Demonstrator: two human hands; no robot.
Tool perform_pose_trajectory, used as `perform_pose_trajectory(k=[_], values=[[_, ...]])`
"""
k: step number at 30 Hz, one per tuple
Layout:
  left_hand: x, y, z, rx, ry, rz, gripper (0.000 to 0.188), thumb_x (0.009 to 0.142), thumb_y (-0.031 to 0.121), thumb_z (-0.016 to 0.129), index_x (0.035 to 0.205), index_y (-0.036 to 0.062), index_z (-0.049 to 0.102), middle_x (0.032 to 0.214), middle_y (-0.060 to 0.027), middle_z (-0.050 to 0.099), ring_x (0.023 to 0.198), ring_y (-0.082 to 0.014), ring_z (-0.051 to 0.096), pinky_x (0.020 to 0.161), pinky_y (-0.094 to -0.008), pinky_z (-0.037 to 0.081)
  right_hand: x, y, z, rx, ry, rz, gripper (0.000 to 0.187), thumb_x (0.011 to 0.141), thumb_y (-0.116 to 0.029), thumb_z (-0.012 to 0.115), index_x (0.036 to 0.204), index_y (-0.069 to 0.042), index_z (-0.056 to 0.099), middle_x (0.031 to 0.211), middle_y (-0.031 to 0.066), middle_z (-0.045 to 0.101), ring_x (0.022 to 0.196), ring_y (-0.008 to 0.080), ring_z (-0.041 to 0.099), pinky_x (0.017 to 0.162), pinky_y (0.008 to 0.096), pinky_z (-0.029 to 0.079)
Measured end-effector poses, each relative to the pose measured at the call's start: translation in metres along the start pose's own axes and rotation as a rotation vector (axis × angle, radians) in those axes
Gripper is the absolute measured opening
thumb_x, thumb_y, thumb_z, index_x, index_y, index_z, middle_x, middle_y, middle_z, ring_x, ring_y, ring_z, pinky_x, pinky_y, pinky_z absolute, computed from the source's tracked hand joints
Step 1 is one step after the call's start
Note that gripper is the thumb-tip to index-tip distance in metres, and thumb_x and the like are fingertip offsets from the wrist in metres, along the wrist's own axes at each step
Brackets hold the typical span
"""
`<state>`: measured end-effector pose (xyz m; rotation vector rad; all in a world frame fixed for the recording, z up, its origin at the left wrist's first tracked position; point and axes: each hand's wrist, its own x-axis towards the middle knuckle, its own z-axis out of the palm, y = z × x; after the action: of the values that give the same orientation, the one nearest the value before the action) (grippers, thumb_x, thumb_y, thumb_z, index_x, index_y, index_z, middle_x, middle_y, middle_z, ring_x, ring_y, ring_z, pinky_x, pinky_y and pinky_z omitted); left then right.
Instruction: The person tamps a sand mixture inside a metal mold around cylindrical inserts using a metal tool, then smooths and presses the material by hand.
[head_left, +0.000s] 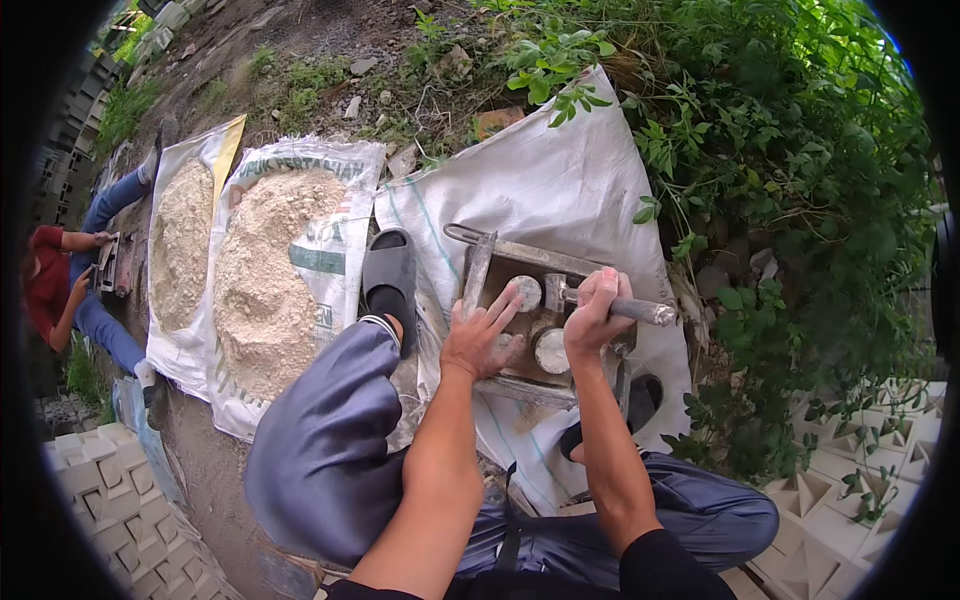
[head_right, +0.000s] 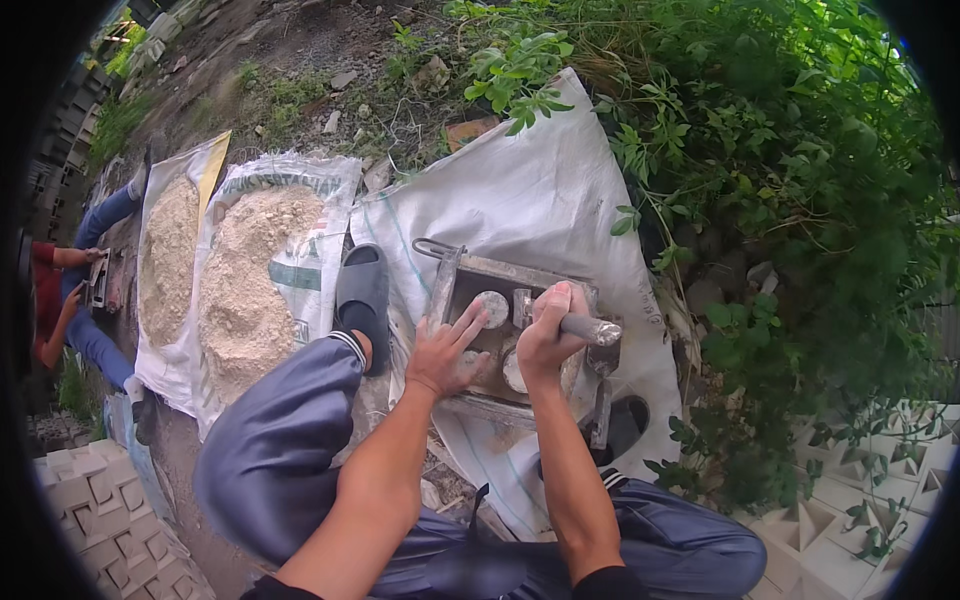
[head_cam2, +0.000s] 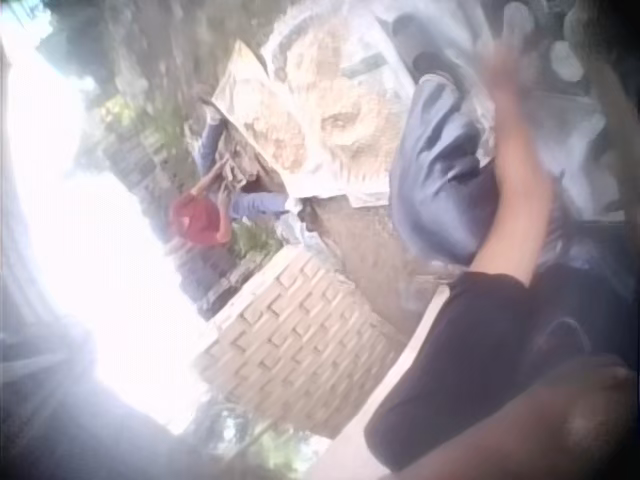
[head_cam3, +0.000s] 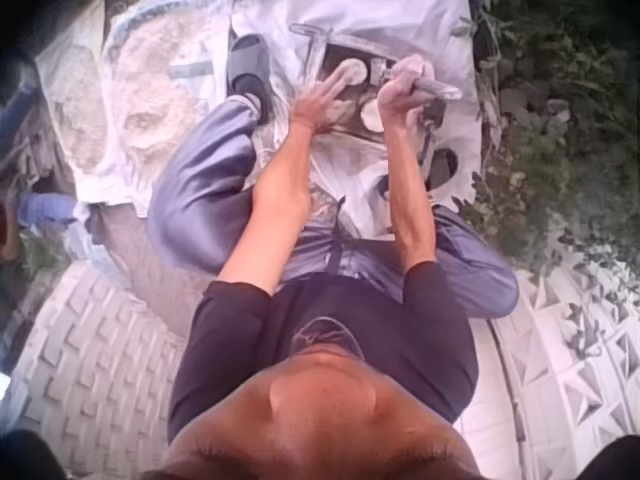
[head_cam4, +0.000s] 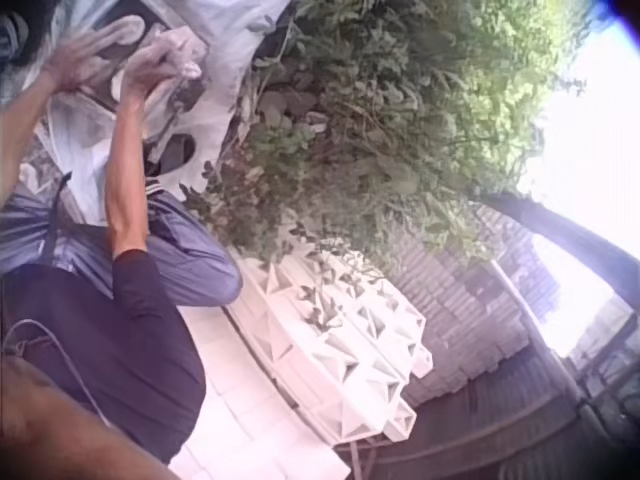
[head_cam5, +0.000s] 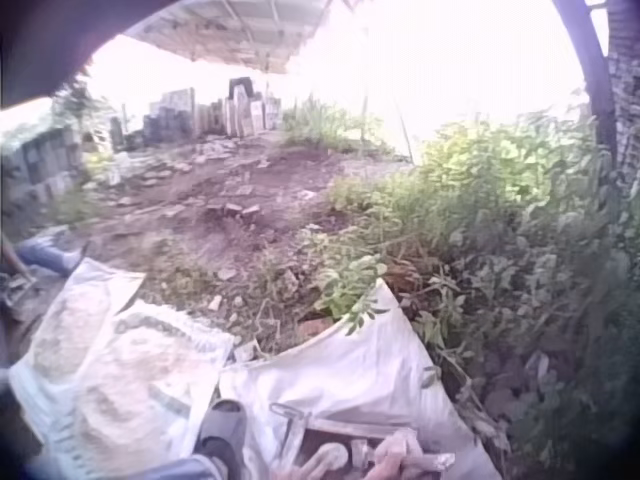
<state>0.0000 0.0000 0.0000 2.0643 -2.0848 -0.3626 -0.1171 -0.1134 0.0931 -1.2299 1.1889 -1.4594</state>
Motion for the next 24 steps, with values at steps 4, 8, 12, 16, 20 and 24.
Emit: perform_pose_trajectory(k=[4, 8, 12, 16, 20, 24], values=[[0.016, -0.047, -0.003, 0.035, 0.021, 0.022, 0.073, 0.088, 0.048, 0.056, 0.151, 0.0267, 0.027, 0.159, 0.0076, 0.022, 0.097, -0.0158, 0.06, 0.104, -0.055, 0.032, -0.002, 0.035, 0.027, -0.114, -0.138, 0.013, 0.03, 0.097, -0.013, 0.048, 0.07, -0.002, 0.048, 0.061, 0.0005, 0.044, 0.058, 0.01, 0.041, 0.053, 0.0294, 0.034], [-0.007, 0.004, 0.001, 0.003, 0.018, -0.042, 0.072, 0.087, 0.048, 0.056, 0.151, 0.0274, 0.027, 0.159, 0.0097, 0.022, 0.098, -0.015, 0.06, 0.104, -0.0547, 0.032, -0.019, -0.015, -0.017, 0.056, 0.013, 0.237, 0.031, 0.097, -0.013, 0.052, 0.069, -0.001, 0.047, 0.063, 0.0008, 0.045, 0.064, 0.011, 0.043, 0.058, 0.0308, 0.036], [-0.001, -0.006, 0.005, 0.003, -0.005, -0.013, 0.072, 0.087, 0.046, 0.056, 0.151, 0.024, 0.029, 0.158, 0.0068, 0.024, 0.096, -0.0155, 0.06, 0.104, -0.0544, 0.031, -0.023, 0.023, -0.016, -0.125, -0.253, 0.121, 0.036, 0.096, -0.01, 0.049, 0.061, -0.003, 0.043, 0.057, -0.0015, 0.042, 0.052, 0.0065, 0.036, 0.047, 0.0265, 0.029], [-0.008, -0.005, 0.007, 0.019, 0.059, -0.003, 0.072, 0.088, 0.045, 0.056, 0.15, 0.0235, 0.03, 0.158, 0.0065, 0.024, 0.095, -0.0161, 0.061, 0.103, -0.054, 0.032, -0.017, -0.046, -0.03, 0.136, -0.076, 0.174, 0.037, 0.096, -0.013, 0.047, 0.06, -0.004, 0.042, 0.056, -0.0022, 0.04, 0.051, 0.0055, 0.034, 0.046, 0.0245, 0.025], [0.0, -0.005, 0.009, -0.007, 0.051, 0.002, 0.073, 0.087, 0.048, 0.056, 0.151, 0.0255, 0.027, 0.159, 0.0077, 0.021, 0.096, -0.016, 0.06, 0.104, -0.0539, 0.032, -0.001, -0.089, -0.029, 0.205, 0.152, 0.073, 0.038, 0.099, -0.018, 0.045, 0.064, -0.009, 0.036, 0.056, -0.0036, 0.032, 0.05, 0.0067, 0.03, 0.047, 0.0256, 0.024], [-0.003, -0.007, 0.007, 0.027, 0.022, -0.008, 0.073, 0.087, 0.047, 0.055, 0.151, 0.0244, 0.027, 0.159, 0.0074, 0.021, 0.096, -0.0158, 0.06, 0.104, -0.054, 0.032, 0.007, -0.091, -0.018, 0.003, 0.4, 0.083, 0.042, 0.102, -0.024, 0.047, 0.063, -0.011, 0.034, 0.057, -0.0039, 0.03, 0.052, 0.0077, 0.029, 0.049, 0.0259, 0.025]])
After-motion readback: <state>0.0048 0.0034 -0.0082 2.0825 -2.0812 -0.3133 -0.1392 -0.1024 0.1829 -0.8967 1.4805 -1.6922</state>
